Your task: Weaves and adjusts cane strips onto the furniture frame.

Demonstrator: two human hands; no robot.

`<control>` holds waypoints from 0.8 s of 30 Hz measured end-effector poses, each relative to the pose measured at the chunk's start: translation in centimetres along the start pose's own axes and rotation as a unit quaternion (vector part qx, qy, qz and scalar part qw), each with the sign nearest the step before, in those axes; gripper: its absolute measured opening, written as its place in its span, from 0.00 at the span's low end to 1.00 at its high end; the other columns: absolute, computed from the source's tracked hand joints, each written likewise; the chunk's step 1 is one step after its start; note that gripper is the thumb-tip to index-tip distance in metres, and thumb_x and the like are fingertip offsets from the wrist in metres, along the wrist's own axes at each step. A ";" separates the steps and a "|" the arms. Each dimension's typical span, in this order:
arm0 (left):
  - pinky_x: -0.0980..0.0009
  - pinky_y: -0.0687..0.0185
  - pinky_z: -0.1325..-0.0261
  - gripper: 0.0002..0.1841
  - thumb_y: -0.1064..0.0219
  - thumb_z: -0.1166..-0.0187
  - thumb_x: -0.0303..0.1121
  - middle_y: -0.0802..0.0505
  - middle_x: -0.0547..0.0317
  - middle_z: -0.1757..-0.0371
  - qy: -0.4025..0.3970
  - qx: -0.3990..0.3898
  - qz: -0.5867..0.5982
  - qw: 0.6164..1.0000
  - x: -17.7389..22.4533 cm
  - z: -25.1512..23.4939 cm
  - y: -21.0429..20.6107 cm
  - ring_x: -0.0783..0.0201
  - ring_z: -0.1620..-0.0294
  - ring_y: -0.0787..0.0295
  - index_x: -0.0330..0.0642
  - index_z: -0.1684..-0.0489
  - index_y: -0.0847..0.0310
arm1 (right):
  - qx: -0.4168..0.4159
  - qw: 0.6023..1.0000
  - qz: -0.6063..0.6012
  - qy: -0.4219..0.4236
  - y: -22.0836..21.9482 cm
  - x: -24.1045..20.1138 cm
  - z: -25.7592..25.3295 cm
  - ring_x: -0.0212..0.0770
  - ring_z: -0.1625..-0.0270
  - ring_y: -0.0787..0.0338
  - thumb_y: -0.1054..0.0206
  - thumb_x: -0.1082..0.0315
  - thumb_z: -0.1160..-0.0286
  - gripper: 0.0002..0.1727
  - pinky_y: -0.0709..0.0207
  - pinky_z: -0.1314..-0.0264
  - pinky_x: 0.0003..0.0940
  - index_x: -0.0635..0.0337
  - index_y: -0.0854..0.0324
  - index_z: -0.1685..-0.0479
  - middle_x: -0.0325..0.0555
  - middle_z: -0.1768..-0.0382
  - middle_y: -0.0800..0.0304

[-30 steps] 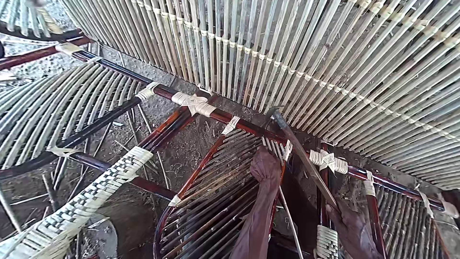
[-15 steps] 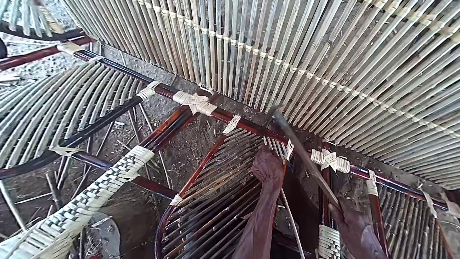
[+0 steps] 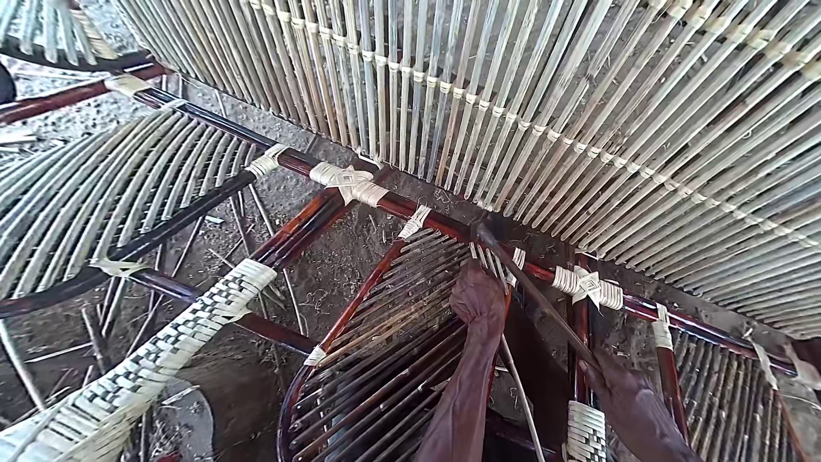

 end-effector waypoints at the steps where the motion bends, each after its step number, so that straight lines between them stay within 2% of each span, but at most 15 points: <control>1: 0.45 0.17 0.66 0.14 0.46 0.11 0.39 0.06 0.47 0.55 -0.011 -0.002 0.002 1.000 0.0 0.1 0.1 0.44 0.59 0.07 0.47 0.49 0.13 | 0.007 1.000 -0.007 0.005 0.3 0.0 -0.2 0.55 0.79 0.13 0.47 0.46 0.15 0.26 0.20 0.78 0.55 0.59 0.14 0.52 0.49 0.83 0.17; 4: 0.44 0.16 0.65 0.14 0.45 0.12 0.38 0.05 0.47 0.54 0.000 0.002 -0.002 1.000 -0.1 -0.1 0.0 0.44 0.57 0.07 0.48 0.48 0.11 | 0.077 0.995 -0.036 0.043 1.7 -0.8 0.2 0.43 0.87 0.21 0.50 0.44 0.15 0.28 0.26 0.85 0.43 0.59 0.15 0.58 0.41 0.88 0.24; 7: 0.44 0.17 0.64 0.13 0.44 0.13 0.37 0.05 0.49 0.54 0.004 0.016 -0.001 1.000 0.0 -0.4 -0.3 0.45 0.57 0.06 0.48 0.49 0.10 | 0.129 0.988 -0.043 0.066 2.9 -1.3 0.6 0.37 0.88 0.23 0.51 0.42 0.12 0.30 0.30 0.88 0.36 0.61 0.16 0.60 0.39 0.89 0.26; 9: 0.44 0.17 0.65 0.14 0.44 0.12 0.38 0.05 0.49 0.54 0.008 0.014 -0.004 1.000 -0.1 -0.5 -0.2 0.45 0.57 0.06 0.49 0.49 0.10 | 0.121 0.991 -0.005 0.063 2.0 -1.2 0.7 0.42 0.89 0.21 0.52 0.44 0.13 0.30 0.28 0.88 0.41 0.62 0.16 0.60 0.42 0.89 0.24; 11: 0.45 0.17 0.65 0.14 0.44 0.12 0.38 0.05 0.49 0.53 0.010 0.006 -0.006 1.000 0.0 -0.4 -0.2 0.46 0.57 0.06 0.49 0.48 0.11 | 0.059 0.997 0.042 0.035 0.6 -0.5 0.4 0.56 0.83 0.13 0.48 0.48 0.15 0.27 0.21 0.83 0.54 0.63 0.14 0.55 0.50 0.86 0.18; 13: 0.45 0.17 0.65 0.13 0.43 0.12 0.39 0.05 0.49 0.53 0.001 0.003 0.002 1.000 0.0 -0.3 -0.1 0.46 0.58 0.07 0.49 0.48 0.11 | 0.019 0.999 0.038 0.008 0.5 -0.2 -0.1 0.61 0.78 0.10 0.46 0.48 0.14 0.25 0.19 0.77 0.60 0.61 0.14 0.50 0.53 0.82 0.15; 14: 0.45 0.16 0.65 0.13 0.43 0.12 0.39 0.06 0.48 0.53 -0.005 -0.001 0.007 1.000 0.0 -0.3 0.1 0.45 0.58 0.07 0.48 0.47 0.12 | 0.021 0.999 0.022 0.013 0.8 -0.3 -0.2 0.58 0.78 0.11 0.47 0.46 0.14 0.26 0.19 0.77 0.58 0.61 0.14 0.48 0.52 0.81 0.15; 17: 0.43 0.16 0.63 0.13 0.42 0.13 0.38 0.05 0.47 0.53 0.003 -0.007 0.004 1.000 0.0 -0.4 -0.1 0.43 0.56 0.07 0.48 0.46 0.11 | 0.105 0.992 -0.029 0.061 2.0 -1.1 0.5 0.42 0.87 0.20 0.51 0.43 0.13 0.30 0.27 0.86 0.42 0.61 0.15 0.57 0.42 0.88 0.23; 19: 0.43 0.16 0.63 0.13 0.42 0.13 0.38 0.05 0.47 0.52 0.005 -0.009 0.002 1.000 -0.1 -0.4 -0.3 0.43 0.55 0.07 0.48 0.46 0.11 | 0.132 0.988 -0.039 0.067 2.1 -1.5 1.0 0.39 0.88 0.23 0.51 0.44 0.13 0.30 0.29 0.87 0.37 0.63 0.16 0.59 0.41 0.89 0.25; 21: 0.43 0.16 0.63 0.13 0.42 0.13 0.38 0.05 0.47 0.53 0.006 -0.007 0.000 1.000 -0.2 -0.5 -0.2 0.44 0.56 0.07 0.49 0.47 0.11 | 0.083 0.996 -0.006 0.037 0.6 -0.9 0.9 0.49 0.86 0.16 0.47 0.48 0.15 0.27 0.23 0.84 0.47 0.65 0.14 0.56 0.47 0.87 0.20; 23: 0.43 0.17 0.63 0.12 0.41 0.14 0.39 0.05 0.48 0.53 0.007 -0.009 0.001 1.000 -0.1 -0.4 -0.3 0.44 0.56 0.07 0.49 0.47 0.11 | -0.033 0.999 0.003 -0.032 -0.6 0.1 0.3 0.63 0.72 0.08 0.44 0.49 0.12 0.24 0.17 0.69 0.62 0.63 0.15 0.45 0.57 0.77 0.12; 24: 0.43 0.17 0.62 0.13 0.41 0.14 0.38 0.05 0.49 0.52 0.010 -0.010 0.001 1.000 0.0 -0.6 -0.3 0.45 0.56 0.07 0.50 0.46 0.10 | -0.046 0.998 -0.002 -0.042 -0.4 0.3 0.0 0.62 0.70 0.08 0.45 0.49 0.12 0.24 0.17 0.68 0.62 0.61 0.16 0.44 0.57 0.75 0.12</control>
Point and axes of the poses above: each hand's wrist, its own z-axis away from the middle knuckle, its own y-axis out of the back of the hand, x = y × z, the point moved 6 cm from there along -z, towards the middle knuckle
